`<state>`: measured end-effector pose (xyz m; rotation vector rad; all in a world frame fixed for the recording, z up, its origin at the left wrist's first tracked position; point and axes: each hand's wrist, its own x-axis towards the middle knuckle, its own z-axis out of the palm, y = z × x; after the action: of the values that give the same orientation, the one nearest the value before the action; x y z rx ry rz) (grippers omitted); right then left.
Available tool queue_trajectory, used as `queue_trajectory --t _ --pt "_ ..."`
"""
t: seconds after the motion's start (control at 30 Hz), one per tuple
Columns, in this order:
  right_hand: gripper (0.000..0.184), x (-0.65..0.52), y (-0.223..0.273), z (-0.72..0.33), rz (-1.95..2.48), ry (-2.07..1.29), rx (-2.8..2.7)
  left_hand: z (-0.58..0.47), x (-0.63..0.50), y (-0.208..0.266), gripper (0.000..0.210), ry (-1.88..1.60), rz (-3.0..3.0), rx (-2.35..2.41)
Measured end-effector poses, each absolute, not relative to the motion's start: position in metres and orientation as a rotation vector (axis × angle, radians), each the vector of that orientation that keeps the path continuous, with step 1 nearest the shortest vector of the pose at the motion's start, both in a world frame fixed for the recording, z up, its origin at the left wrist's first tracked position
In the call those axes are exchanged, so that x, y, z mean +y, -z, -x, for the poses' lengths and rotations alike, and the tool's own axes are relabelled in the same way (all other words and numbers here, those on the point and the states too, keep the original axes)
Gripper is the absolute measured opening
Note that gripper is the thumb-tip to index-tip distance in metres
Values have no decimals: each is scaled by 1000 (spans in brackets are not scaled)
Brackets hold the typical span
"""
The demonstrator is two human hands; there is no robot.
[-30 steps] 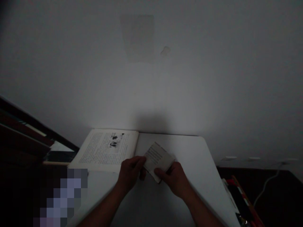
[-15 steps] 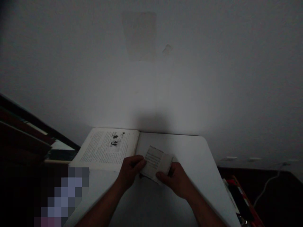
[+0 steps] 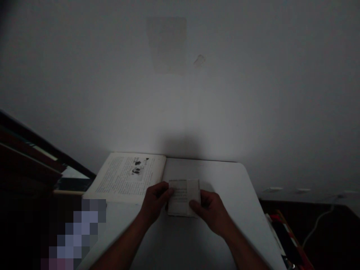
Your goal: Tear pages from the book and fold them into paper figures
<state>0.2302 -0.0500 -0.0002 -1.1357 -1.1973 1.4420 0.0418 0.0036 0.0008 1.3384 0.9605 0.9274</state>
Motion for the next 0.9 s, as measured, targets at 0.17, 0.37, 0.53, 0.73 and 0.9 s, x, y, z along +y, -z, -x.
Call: queue_trajectory --t 0.17,0.37,0.53,0.73,0.9 --pt "27 -50 1 -230 1109 -1428 -1281 -43 6 1 31 -933 -1309 1011" --pt "25 -51 1 -230 1141 -1408 -1350 -43 6 3 28 -950 -1308 994" --pt "27 -52 -3 -229 1136 -1377 -1379 -43 6 0 23 -990 -1247 1004" --pt "24 -52 -1 -230 1303 -1223 -1345 -43 5 0 22 -993 -1245 954" --pt "25 -51 4 -231 1361 -1118 -1307 -42 4 0 23 -961 -1280 919"
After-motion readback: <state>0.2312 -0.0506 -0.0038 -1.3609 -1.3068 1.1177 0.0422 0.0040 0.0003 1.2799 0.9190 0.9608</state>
